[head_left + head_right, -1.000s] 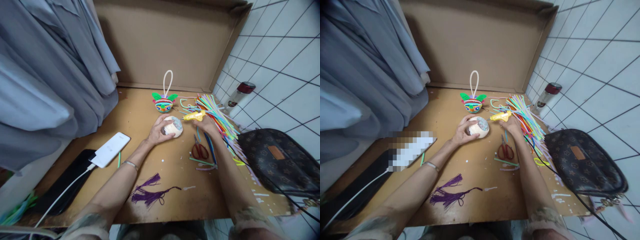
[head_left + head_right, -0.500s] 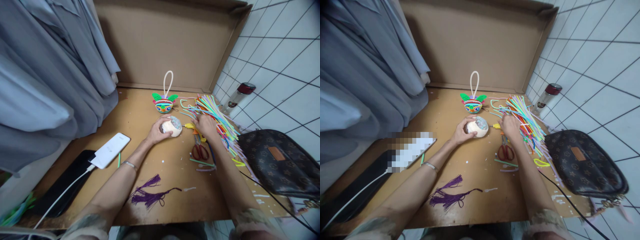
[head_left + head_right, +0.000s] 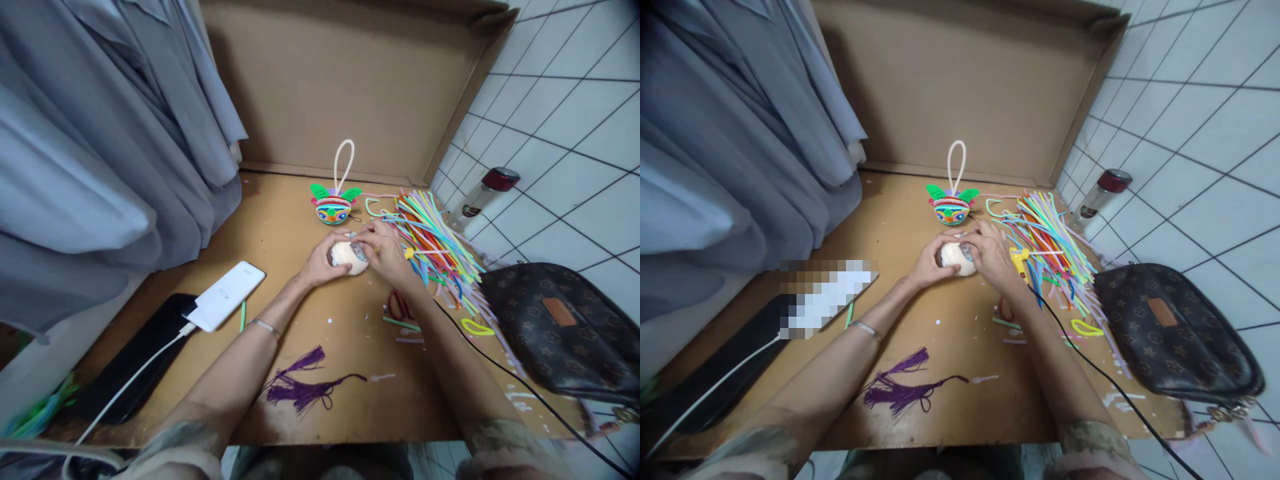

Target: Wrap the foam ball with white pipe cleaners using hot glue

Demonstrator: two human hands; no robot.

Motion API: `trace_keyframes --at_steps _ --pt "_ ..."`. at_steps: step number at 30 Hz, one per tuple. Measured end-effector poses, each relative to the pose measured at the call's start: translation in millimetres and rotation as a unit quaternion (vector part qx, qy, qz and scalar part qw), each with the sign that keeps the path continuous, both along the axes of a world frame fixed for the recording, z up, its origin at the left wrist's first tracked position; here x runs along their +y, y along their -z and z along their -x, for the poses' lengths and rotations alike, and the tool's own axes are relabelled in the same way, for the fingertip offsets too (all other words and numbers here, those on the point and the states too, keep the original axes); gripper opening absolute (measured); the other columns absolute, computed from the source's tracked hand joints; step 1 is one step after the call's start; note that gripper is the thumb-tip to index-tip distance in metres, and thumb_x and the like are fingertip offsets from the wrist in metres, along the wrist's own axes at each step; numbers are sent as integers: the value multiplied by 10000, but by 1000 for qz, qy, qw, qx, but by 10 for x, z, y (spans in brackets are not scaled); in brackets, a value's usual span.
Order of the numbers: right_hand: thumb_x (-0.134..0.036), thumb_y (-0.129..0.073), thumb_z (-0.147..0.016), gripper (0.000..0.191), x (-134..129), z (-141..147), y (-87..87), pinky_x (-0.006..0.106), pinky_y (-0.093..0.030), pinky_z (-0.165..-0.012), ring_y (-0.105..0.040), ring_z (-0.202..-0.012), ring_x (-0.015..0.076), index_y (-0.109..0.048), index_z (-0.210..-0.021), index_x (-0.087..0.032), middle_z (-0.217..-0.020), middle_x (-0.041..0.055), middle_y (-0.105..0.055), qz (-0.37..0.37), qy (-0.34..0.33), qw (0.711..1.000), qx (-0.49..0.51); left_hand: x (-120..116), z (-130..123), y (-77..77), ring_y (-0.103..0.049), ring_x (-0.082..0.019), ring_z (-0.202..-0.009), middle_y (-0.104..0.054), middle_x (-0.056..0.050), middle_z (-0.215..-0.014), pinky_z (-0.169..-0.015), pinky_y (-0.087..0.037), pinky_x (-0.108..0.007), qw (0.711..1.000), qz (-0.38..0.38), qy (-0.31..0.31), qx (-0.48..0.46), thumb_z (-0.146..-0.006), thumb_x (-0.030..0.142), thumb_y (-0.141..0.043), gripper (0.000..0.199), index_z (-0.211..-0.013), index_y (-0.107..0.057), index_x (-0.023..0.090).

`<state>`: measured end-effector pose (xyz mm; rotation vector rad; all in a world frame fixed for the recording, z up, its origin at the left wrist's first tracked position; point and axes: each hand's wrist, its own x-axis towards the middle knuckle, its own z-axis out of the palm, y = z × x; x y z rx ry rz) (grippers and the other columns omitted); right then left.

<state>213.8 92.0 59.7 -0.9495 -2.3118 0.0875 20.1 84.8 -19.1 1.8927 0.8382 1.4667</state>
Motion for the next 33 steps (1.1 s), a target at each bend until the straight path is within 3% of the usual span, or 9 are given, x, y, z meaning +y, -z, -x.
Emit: trace_keyframes --at_steps 9,15,24,33 --pt "-166 -508 -964 303 -69 50 -65 382 -337 -861 -518 -1027 250 -788 -1035 -256 -1057 87 -622 -4 25 997 -70 -10 -5 -25 -551 -333 -1371 -575 -165 -1445 -1174 -399 -524 1000 5 -1 10 -685 337 -817 558 -1184 -618 185" --pt "-186 -475 -988 318 -135 79 -145 388 -281 -867 -480 -1028 251 -785 -1031 -245 -1094 105 -627 -47 26 990 -130 1 -20 -17 -549 -337 -1369 -564 -164 -1455 -1162 -407 -530 1000 -7 -4 24 -689 290 -793 547 -1190 -594 198" --pt "-177 -474 -973 305 -166 107 -167 407 -281 -877 -489 -1053 268 -775 -1001 -221 -1125 114 -637 -39 38 987 -153 -13 2 -31 -510 -360 -1356 -541 -131 -1397 -1151 -405 -582 987 -63 -90 116 -664 307 -791 577 -1205 -605 236" --pt "-184 -480 -975 287 -145 97 -171 406 -275 -860 -499 -1052 270 -766 -964 -202 -1083 114 -660 -40 35 987 -151 -48 -43 -20 -590 -327 -1256 -597 -155 -1333 -1101 -472 -520 993 -60 -87 60 -708 364 -754 679 -1310 -490 193"
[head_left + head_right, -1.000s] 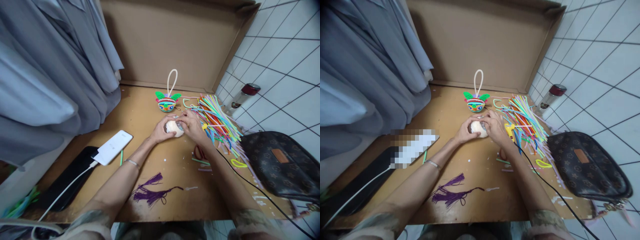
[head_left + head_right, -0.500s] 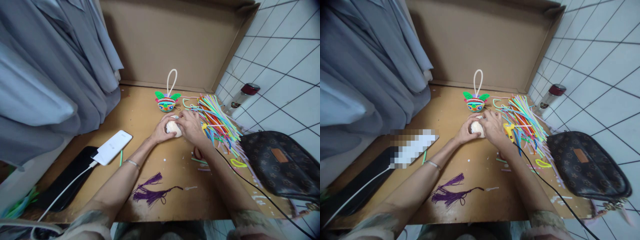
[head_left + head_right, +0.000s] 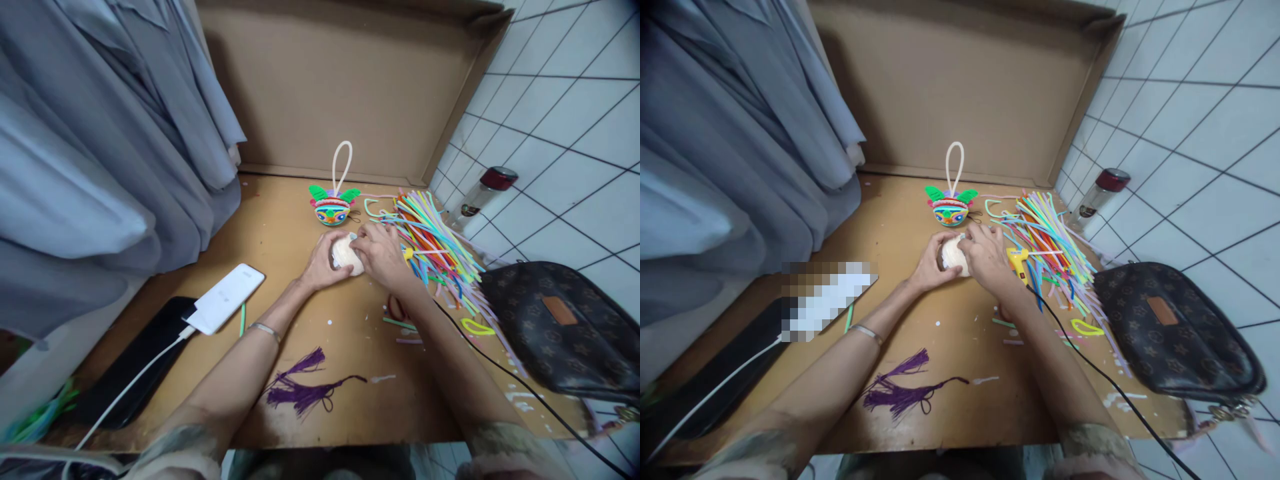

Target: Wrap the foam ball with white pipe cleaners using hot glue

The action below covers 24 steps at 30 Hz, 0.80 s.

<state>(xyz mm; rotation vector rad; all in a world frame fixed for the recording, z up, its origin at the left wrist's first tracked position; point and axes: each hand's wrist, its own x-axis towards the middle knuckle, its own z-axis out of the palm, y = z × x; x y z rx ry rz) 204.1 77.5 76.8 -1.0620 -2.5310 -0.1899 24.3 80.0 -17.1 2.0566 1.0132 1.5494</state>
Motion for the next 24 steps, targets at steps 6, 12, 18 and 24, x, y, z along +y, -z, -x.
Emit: trace_keyframes --at_steps 6,12,18,24 --pt "-180 -467 -977 301 -8 -11 -1 407 -279 -866 -501 -1043 268 -766 -961 -203 -1071 112 -660 -11 -2 1000 -5 26 2 27 -570 -333 -1306 -599 -154 -1370 -1124 -445 -545 1000 -23 17 12 -753 413 -735 583 -1258 -515 220" --pt "-191 -453 -986 319 -8 -11 12 405 -295 -870 -510 -1018 259 -771 -994 -209 -1068 116 -656 -10 6 1000 -3 33 10 10 -549 -342 -1343 -592 -160 -1392 -1147 -421 -555 999 -35 17 31 -792 459 -719 563 -1278 -552 228" --pt "-191 -452 -979 320 -16 14 28 417 -304 -889 -507 -1023 269 -768 -1022 -209 -1070 118 -656 -6 22 1000 -7 44 21 30 -526 -346 -1369 -569 -166 -1411 -1164 -408 -568 998 -30 24 43 -818 512 -705 568 -1291 -565 230" --pt "-153 -454 -954 323 -43 48 38 405 -302 -875 -506 -1038 270 -754 -1066 -202 -1095 126 -662 -8 24 1000 -2 27 13 52 -448 -384 -1434 -470 -204 -1471 -1180 -388 -603 997 -42 8 69 -712 585 -822 778 -1322 -523 206"
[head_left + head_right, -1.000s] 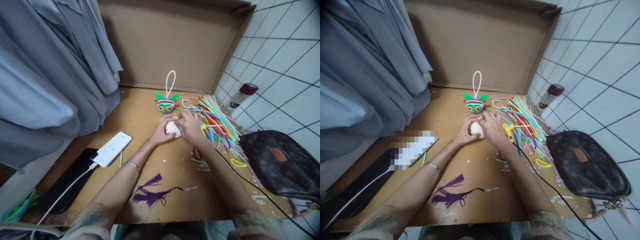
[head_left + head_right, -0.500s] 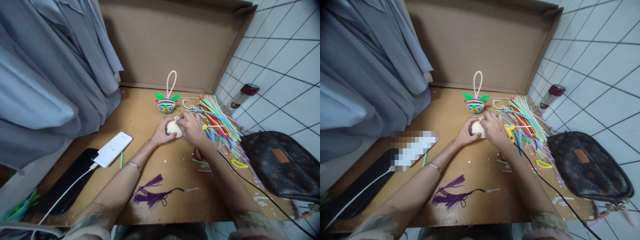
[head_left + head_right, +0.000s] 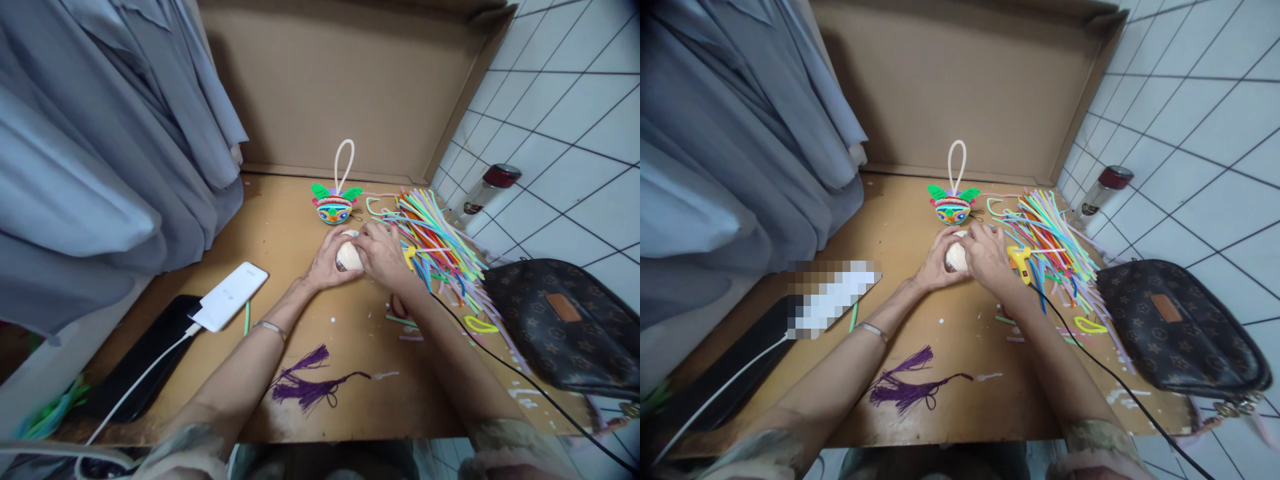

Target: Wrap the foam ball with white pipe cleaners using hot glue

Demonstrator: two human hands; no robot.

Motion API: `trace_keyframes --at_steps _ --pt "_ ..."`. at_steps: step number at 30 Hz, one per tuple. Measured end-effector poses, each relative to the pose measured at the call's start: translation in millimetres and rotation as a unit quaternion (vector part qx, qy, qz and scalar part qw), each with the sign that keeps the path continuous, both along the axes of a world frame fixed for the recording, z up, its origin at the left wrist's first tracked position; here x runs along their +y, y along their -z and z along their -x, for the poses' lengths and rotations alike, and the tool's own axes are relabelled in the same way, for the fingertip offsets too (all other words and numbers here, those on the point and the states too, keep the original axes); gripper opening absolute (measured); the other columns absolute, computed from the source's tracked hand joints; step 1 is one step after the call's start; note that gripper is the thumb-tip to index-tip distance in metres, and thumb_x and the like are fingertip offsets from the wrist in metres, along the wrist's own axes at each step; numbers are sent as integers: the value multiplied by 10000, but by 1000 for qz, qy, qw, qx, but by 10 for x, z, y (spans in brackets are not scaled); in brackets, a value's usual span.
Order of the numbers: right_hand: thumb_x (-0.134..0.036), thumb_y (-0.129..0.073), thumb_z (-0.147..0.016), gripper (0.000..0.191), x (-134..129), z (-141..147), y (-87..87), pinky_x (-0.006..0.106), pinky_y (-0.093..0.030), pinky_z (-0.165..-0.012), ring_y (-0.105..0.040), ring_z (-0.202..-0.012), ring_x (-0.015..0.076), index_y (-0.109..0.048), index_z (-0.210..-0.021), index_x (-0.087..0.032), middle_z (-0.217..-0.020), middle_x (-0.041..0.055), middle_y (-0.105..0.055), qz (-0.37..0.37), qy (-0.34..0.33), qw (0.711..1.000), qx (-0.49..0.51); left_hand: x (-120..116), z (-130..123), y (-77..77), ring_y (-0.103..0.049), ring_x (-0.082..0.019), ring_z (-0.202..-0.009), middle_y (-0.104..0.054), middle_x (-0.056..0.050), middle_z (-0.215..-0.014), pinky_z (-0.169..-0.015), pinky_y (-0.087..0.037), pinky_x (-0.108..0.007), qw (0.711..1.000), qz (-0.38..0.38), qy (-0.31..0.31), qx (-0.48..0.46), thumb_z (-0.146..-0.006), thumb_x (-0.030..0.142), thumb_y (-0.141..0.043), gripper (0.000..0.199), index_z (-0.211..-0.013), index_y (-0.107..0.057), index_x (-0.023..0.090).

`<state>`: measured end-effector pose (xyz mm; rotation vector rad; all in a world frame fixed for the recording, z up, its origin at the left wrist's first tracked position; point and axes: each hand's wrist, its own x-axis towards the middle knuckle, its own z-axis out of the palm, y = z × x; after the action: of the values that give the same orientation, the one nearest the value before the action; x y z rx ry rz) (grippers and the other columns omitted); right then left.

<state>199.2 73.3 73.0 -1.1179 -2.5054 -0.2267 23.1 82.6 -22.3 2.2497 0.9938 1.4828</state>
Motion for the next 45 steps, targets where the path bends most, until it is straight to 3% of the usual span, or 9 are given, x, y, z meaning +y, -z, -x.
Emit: trace_keyframes --at_steps 4,9,18,21,24,28,36,42,45 --pt "-141 -481 -924 328 -6 4 14 414 -298 -884 -496 -1049 277 -753 -1090 -217 -1102 122 -653 -8 3 1000 15 -54 -65 -22 -398 -415 -1470 -404 -215 -1528 -1191 -374 -600 998 12 -51 29 -584 651 -888 949 -1335 -512 210" --pt "-136 -482 -910 320 -22 24 40 420 -302 -880 -490 -1033 278 -764 -1043 -207 -1110 130 -644 -25 22 999 23 -95 -176 10 -468 -408 -1407 -444 -199 -1500 -1137 -422 -593 992 22 -118 38 -601 575 -901 934 -1361 -488 224" --pt "-146 -465 -923 282 -140 61 177 411 -371 -907 -538 -1057 271 -731 -996 -207 -1070 116 -646 -26 61 990 125 -99 -219 38 -490 -357 -1391 -501 -187 -1425 -1141 -453 -522 996 -3 -84 6 -658 325 -849 757 -1320 -502 205" --pt "-231 -457 -935 214 -190 -25 338 396 -430 -902 -574 -1026 252 -670 -941 -220 -1021 93 -636 -25 81 958 275 -88 -204 32 -507 -351 -1370 -522 -177 -1401 -1154 -441 -523 996 -3 -84 -11 -652 321 -848 724 -1286 -520 203" --pt "-351 -475 -923 150 -252 -127 508 364 -465 -820 -572 -891 225 -543 -851 -237 -898 61 -607 -1 164 896 412 -69 -196 33 -521 -344 -1358 -533 -166 -1383 -1155 -444 -514 996 5 -85 -34 -612 322 -875 748 -1264 -528 199" --pt "-463 -427 -952 258 -307 -171 669 324 -423 -702 -474 -706 178 -379 -785 -273 -753 -7 -504 10 220 854 472 -59 -216 41 -565 -321 -1294 -556 -137 -1351 -1128 -469 -485 992 58 -77 -84 -571 310 -899 802 -1269 -519 205" --pt "-450 -285 -1035 349 -172 -136 924 367 -404 -738 -501 -769 217 -428 -774 -268 -782 49 -558 -67 197 902 377 -38 -223 72 -632 -279 -1156 -616 -95 -1242 -1045 -510 -429 971 144 -61 -181 -515 289 -911 810 -1231 -540 211" --pt "-288 -301 -1048 341 -300 -70 862 369 -399 -822 -559 -890 235 -588 -880 -215 -886 98 -634 -96 144 960 222 3 -211 95 -637 -274 -1141 -617 -84 -1232 -1046 -509 -423 971 127 -68 -193 -509 265 -899 787 -1209 -540 222" --pt "-280 -353 -1038 307 -349 13 831 366 -397 -832 -568 -919 244 -619 -909 -196 -932 116 -659 -56 149 975 155 40 -190 115 -631 -277 -1164 -612 -84 -1235 -1064 -498 -424 971 110 -93 -192 -508 259 -900 797 -1217 -538 228"
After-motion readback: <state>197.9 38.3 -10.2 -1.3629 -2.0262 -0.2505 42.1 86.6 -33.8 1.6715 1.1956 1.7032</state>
